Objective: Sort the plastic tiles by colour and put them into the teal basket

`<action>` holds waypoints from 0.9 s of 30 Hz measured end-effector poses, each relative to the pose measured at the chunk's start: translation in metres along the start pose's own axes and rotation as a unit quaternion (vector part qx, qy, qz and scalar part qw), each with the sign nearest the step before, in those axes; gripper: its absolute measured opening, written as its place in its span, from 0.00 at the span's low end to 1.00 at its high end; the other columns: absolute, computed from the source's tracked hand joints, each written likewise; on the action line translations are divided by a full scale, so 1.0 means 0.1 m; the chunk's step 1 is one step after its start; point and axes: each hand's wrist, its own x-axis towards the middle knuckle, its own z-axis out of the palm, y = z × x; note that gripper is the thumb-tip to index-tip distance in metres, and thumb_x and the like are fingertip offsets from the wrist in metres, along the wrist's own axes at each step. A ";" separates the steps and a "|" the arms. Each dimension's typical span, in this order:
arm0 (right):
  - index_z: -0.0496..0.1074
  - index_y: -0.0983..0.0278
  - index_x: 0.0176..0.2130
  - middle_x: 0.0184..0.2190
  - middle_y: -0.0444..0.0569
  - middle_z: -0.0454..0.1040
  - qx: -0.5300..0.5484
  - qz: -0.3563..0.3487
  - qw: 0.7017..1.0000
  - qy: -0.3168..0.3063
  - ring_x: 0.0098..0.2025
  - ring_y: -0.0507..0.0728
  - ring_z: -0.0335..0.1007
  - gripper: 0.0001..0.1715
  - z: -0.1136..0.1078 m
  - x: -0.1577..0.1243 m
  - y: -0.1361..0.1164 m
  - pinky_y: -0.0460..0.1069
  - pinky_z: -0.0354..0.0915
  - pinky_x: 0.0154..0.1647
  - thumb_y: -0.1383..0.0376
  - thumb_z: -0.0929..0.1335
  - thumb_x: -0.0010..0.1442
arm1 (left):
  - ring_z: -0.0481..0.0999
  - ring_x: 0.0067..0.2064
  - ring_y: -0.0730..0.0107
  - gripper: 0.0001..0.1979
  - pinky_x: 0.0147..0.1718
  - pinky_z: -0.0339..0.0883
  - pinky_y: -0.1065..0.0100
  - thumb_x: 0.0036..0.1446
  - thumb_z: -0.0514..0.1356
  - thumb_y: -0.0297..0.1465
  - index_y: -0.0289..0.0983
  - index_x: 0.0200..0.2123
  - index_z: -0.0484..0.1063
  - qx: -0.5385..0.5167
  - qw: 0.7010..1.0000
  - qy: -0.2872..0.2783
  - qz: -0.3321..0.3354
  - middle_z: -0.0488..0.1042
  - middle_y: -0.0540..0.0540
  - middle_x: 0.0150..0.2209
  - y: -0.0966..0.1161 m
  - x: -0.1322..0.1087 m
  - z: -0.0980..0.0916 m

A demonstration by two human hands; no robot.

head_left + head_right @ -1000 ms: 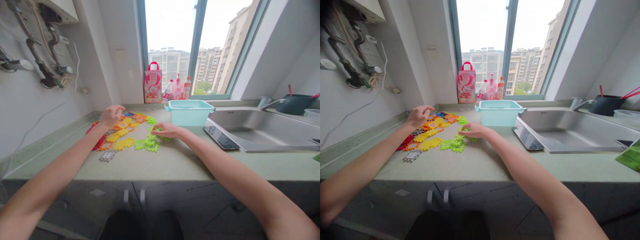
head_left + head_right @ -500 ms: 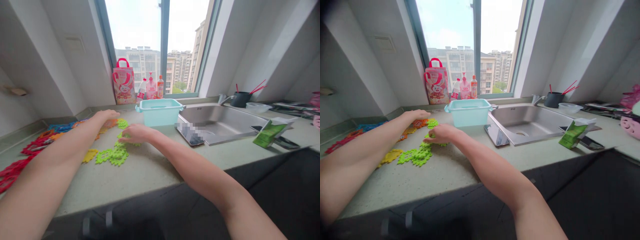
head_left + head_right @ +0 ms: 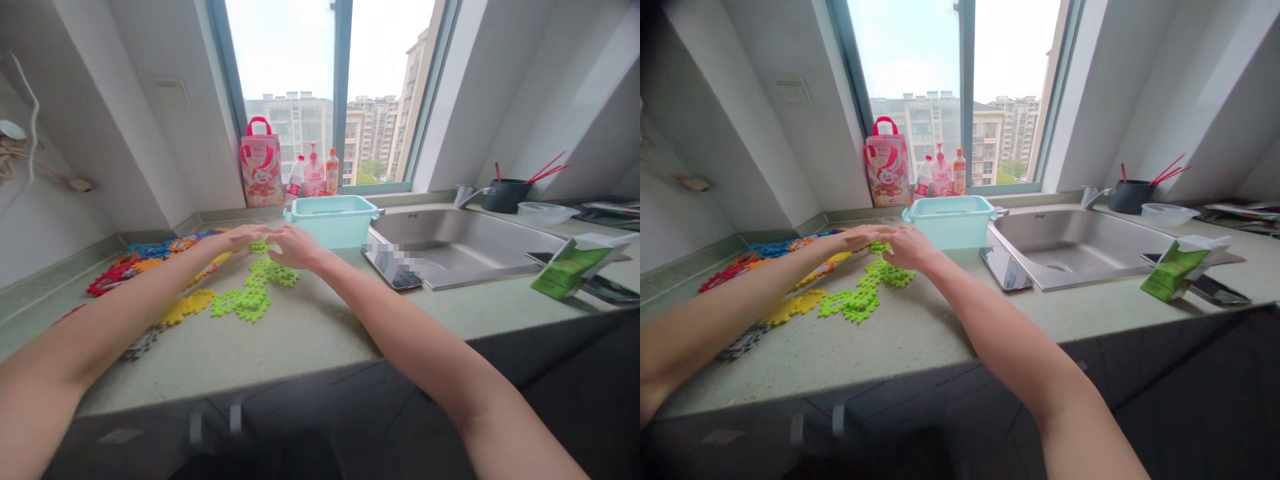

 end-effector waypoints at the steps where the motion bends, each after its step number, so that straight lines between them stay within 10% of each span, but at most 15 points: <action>1: 0.82 0.64 0.61 0.62 0.58 0.82 0.008 0.006 1.000 -0.014 0.62 0.67 0.78 0.20 0.05 0.00 0.00 0.59 0.70 0.66 0.61 0.72 0.75 | 0.79 0.62 0.58 0.32 0.63 0.71 0.64 0.66 0.50 0.36 0.34 0.67 0.77 -0.007 1.000 -0.010 -0.007 0.81 0.42 0.66 -0.03 -0.09 0.00; 10: 0.80 0.64 0.64 0.64 0.60 0.82 0.095 0.034 0.987 -0.127 0.66 0.64 0.79 0.23 0.26 0.01 0.02 0.55 0.70 0.67 0.55 0.70 0.79 | 0.67 0.77 0.57 0.40 0.75 0.58 0.61 0.69 0.44 0.45 0.36 0.79 0.62 0.030 0.995 -0.077 -0.052 0.63 0.39 0.79 -0.28 -0.78 -0.06; 20: 0.79 0.64 0.65 0.65 0.62 0.81 0.099 0.021 0.990 -0.097 0.67 0.67 0.78 0.25 0.26 -0.01 0.07 0.60 0.68 0.71 0.53 0.68 0.80 | 0.61 0.79 0.47 0.38 0.78 0.47 0.46 0.76 0.43 0.52 0.41 0.79 0.63 0.125 0.987 -0.060 -0.079 0.62 0.38 0.80 -0.42 -1.03 0.17; 24: 0.81 0.64 0.64 0.64 0.61 0.81 0.102 0.007 0.989 -0.107 0.65 0.68 0.79 0.28 0.19 -0.04 0.09 0.61 0.69 0.69 0.51 0.64 0.81 | 0.73 0.71 0.45 0.33 0.72 0.58 0.47 0.73 0.51 0.55 0.43 0.69 0.76 0.171 0.982 0.026 -0.076 0.75 0.37 0.71 -0.38 -1.14 -0.08; 27: 0.83 0.63 0.61 0.61 0.60 0.83 0.102 -0.019 0.990 -0.093 0.62 0.69 0.81 0.27 0.11 -0.06 0.05 0.62 0.70 0.67 0.51 0.64 0.81 | 0.85 0.48 0.47 0.27 0.50 0.75 0.55 0.67 0.57 0.56 0.42 0.47 0.86 0.100 0.988 -0.042 -0.113 0.87 0.39 0.45 -0.23 -1.26 -0.41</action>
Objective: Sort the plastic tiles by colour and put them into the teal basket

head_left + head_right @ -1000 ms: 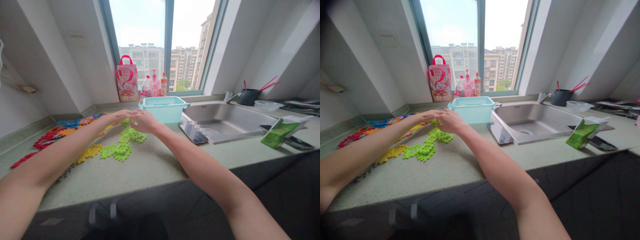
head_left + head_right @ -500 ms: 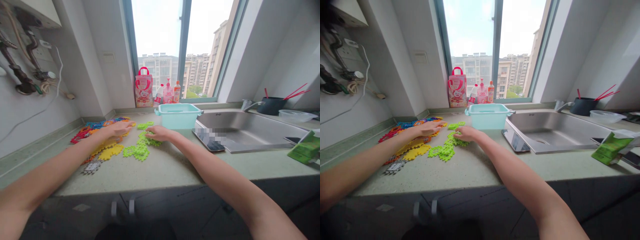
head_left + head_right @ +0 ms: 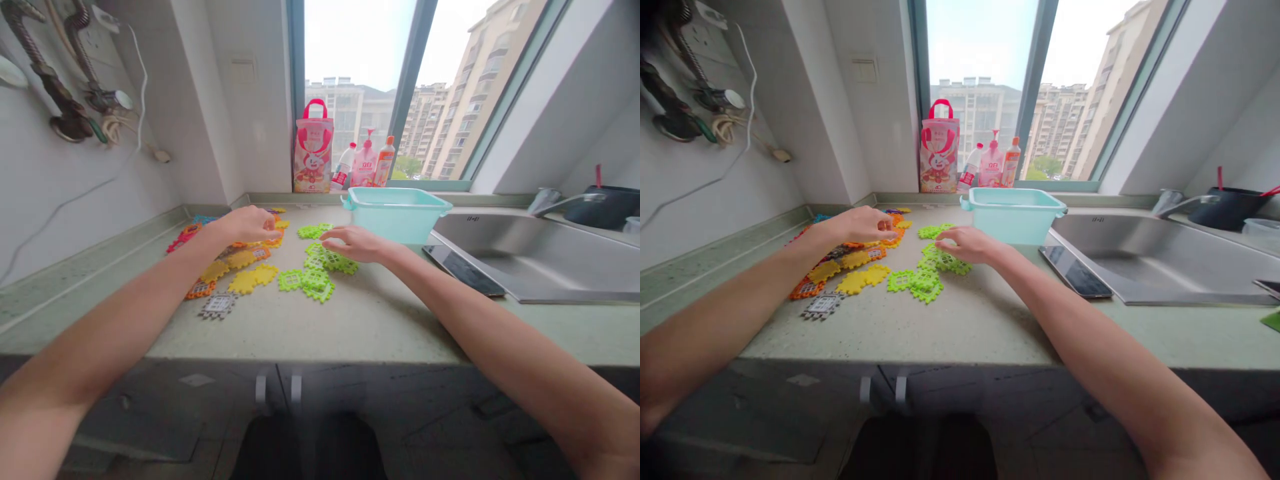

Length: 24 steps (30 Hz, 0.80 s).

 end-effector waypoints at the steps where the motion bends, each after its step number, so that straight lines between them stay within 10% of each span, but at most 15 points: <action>1: 0.84 0.62 0.60 0.60 0.59 0.84 -0.002 -0.008 1.000 0.007 0.61 0.69 0.81 0.27 -0.02 -0.01 -0.03 0.62 0.71 0.66 0.52 0.64 0.81 | 0.85 0.43 0.48 0.26 0.44 0.76 0.56 0.66 0.59 0.56 0.42 0.42 0.86 -0.044 0.997 -0.055 0.012 0.87 0.41 0.40 0.04 -0.07 -0.10; 6: 0.86 0.60 0.55 0.54 0.54 0.87 -0.022 -0.016 0.999 0.024 0.53 0.64 0.84 0.23 -0.03 -0.03 -0.18 0.57 0.74 0.58 0.52 0.65 0.79 | 0.87 0.41 0.50 0.22 0.38 0.80 0.58 0.52 0.72 0.55 0.46 0.40 0.87 -0.181 0.908 -0.355 0.130 0.87 0.44 0.38 0.31 -0.32 -0.28; 13: 0.86 0.59 0.54 0.51 0.53 0.88 -0.015 -0.037 0.998 0.043 0.50 0.63 0.85 0.22 -0.01 -0.06 -0.25 0.56 0.74 0.53 0.53 0.67 0.77 | 0.86 0.41 0.49 0.16 0.41 0.80 0.55 0.40 0.80 0.43 0.44 0.31 0.83 -0.197 0.912 -0.361 0.017 0.86 0.44 0.36 0.11 -0.21 -0.03; 19: 0.87 0.59 0.51 0.47 0.53 0.88 0.005 -0.043 0.997 0.058 0.46 0.60 0.84 0.20 -0.04 -0.08 -0.28 0.54 0.73 0.52 0.54 0.67 0.76 | 0.86 0.40 0.45 0.19 0.42 0.78 0.54 0.49 0.75 0.52 0.44 0.35 0.86 -0.075 0.977 -0.197 -0.039 0.84 0.42 0.33 -0.15 -0.07 0.02; 24: 0.87 0.61 0.46 0.40 0.51 0.87 -0.009 -0.027 0.996 0.082 0.39 0.59 0.83 0.20 -0.09 -0.08 -0.25 0.52 0.71 0.45 0.56 0.67 0.75 | 0.84 0.51 0.43 0.16 0.52 0.74 0.50 0.70 0.60 0.41 0.42 0.52 0.84 0.010 0.988 0.132 -0.079 0.86 0.39 0.45 0.53 -0.17 0.04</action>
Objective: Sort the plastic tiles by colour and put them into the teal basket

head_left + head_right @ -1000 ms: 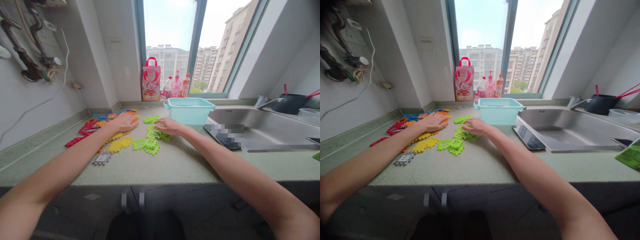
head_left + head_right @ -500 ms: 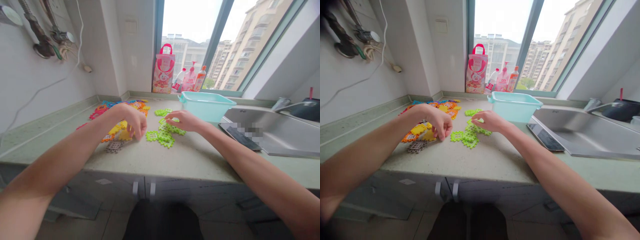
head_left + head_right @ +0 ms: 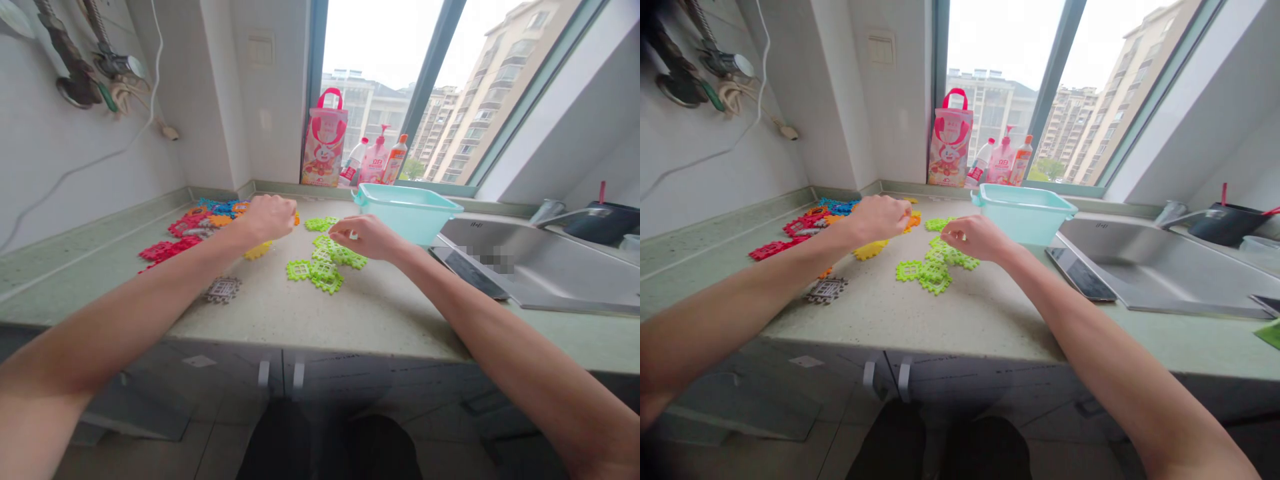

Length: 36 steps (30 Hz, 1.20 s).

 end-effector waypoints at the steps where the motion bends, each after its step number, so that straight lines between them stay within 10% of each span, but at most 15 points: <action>1: 0.87 0.61 0.45 0.39 0.51 0.87 -0.012 0.006 1.000 0.004 0.39 0.59 0.82 0.20 -0.01 0.00 0.01 0.52 0.70 0.44 0.56 0.67 0.75 | 0.84 0.53 0.45 0.17 0.53 0.73 0.51 0.74 0.56 0.38 0.42 0.57 0.81 -0.037 0.998 0.045 0.015 0.86 0.39 0.49 0.16 -0.06 0.01; 6: 0.88 0.62 0.46 0.40 0.53 0.87 -0.025 0.018 0.999 -0.019 0.40 0.59 0.82 0.16 -0.05 -0.03 0.07 0.52 0.70 0.45 0.59 0.69 0.72 | 0.76 0.63 0.48 0.22 0.64 0.69 0.51 0.78 0.52 0.39 0.39 0.67 0.72 -0.149 0.957 0.145 0.201 0.80 0.37 0.61 0.53 -0.22 0.20; 15: 0.87 0.59 0.51 0.52 0.50 0.88 0.057 0.000 0.992 -0.111 0.52 0.62 0.84 0.16 -0.05 -0.05 0.09 0.54 0.73 0.57 0.57 0.74 0.68 | 0.78 0.60 0.45 0.19 0.61 0.64 0.48 0.73 0.58 0.42 0.38 0.53 0.83 -0.071 0.949 0.156 0.266 0.84 0.35 0.55 -0.18 0.24 0.44; 25: 0.85 0.57 0.58 0.57 0.49 0.87 0.033 0.022 0.994 -0.103 0.58 0.63 0.84 0.23 0.00 -0.06 0.12 0.55 0.73 0.64 0.61 0.78 0.63 | 0.81 0.39 0.59 0.33 0.36 0.63 0.65 0.51 0.71 0.64 0.41 0.43 0.83 -0.119 0.928 -0.293 0.195 0.86 0.45 0.41 -0.07 -0.02 -0.25; 31: 0.83 0.60 0.58 0.54 0.53 0.87 -0.022 0.062 0.997 0.043 0.54 0.64 0.85 0.22 0.01 -0.03 0.23 0.56 0.75 0.60 0.56 0.77 0.68 | 0.82 0.43 0.56 0.36 0.36 0.66 0.65 0.42 0.76 0.59 0.42 0.48 0.80 -0.114 0.908 -0.339 0.216 0.85 0.45 0.45 0.09 -0.10 -0.23; 36: 0.83 0.61 0.58 0.55 0.53 0.87 -0.016 0.085 0.996 0.024 0.56 0.64 0.85 0.20 0.09 -0.05 0.36 0.57 0.75 0.62 0.57 0.76 0.70 | 0.82 0.46 0.56 0.31 0.39 0.69 0.65 0.45 0.74 0.50 0.40 0.49 0.79 -0.121 0.922 -0.303 0.209 0.84 0.43 0.50 -0.06 -0.03 -0.19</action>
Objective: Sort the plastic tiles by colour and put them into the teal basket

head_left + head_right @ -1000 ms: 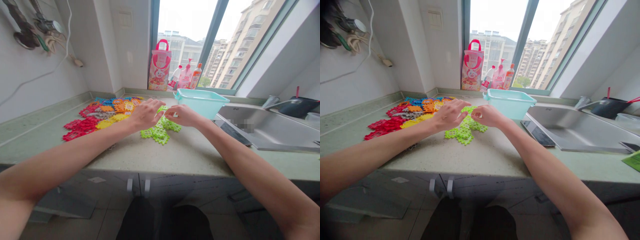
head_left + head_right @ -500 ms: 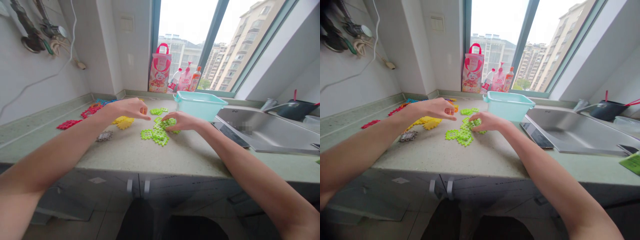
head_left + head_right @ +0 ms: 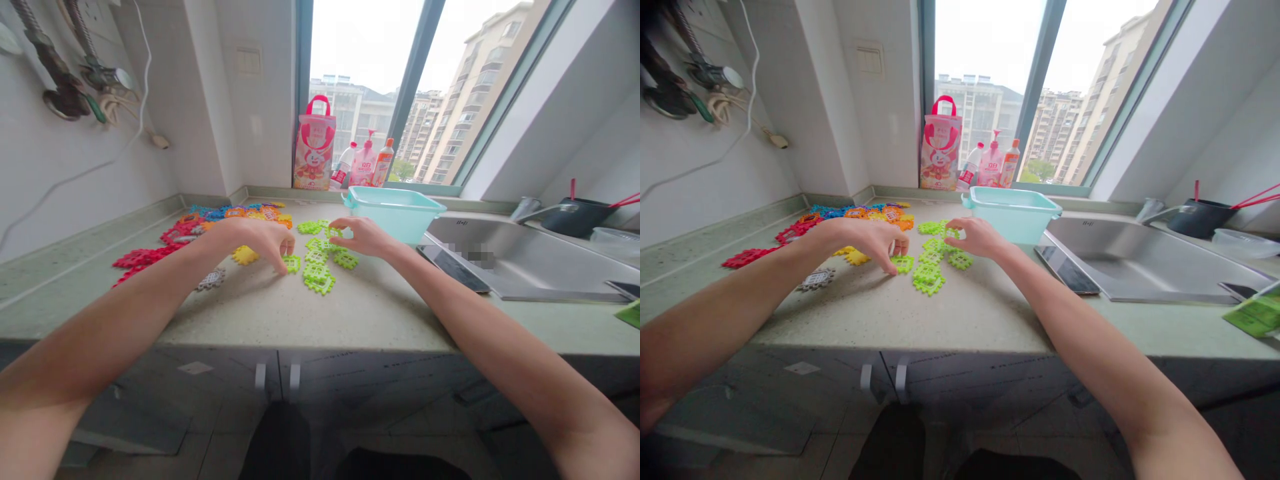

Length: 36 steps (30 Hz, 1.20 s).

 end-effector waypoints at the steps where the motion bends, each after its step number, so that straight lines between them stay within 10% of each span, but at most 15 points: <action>1: 0.83 0.60 0.58 0.55 0.53 0.87 0.010 0.004 1.000 -0.016 0.56 0.63 0.85 0.20 0.03 0.00 0.01 0.57 0.75 0.62 0.57 0.76 0.70 | 0.82 0.46 0.57 0.31 0.39 0.69 0.66 0.45 0.74 0.49 0.39 0.50 0.79 -0.008 1.000 0.018 0.003 0.84 0.42 0.50 -0.02 0.00 0.00; 10: 0.84 0.61 0.58 0.56 0.54 0.87 0.065 0.002 0.994 -0.085 0.58 0.64 0.84 0.21 0.09 -0.01 0.01 0.57 0.75 0.63 0.57 0.76 0.69 | 0.81 0.38 0.64 0.32 0.36 0.69 0.67 0.49 0.73 0.45 0.39 0.57 0.81 -0.143 0.978 0.089 0.127 0.81 0.49 0.37 0.24 0.18 0.24; 36: 0.85 0.58 0.59 0.49 0.52 0.88 -0.064 0.089 0.988 -0.111 0.49 0.63 0.85 0.25 -0.06 -0.01 -0.02 0.52 0.73 0.51 0.52 0.77 0.68 | 0.74 0.37 0.63 0.30 0.37 0.63 0.65 0.50 0.73 0.45 0.45 0.58 0.84 -0.093 0.982 0.080 0.145 0.76 0.51 0.34 0.33 0.16 0.27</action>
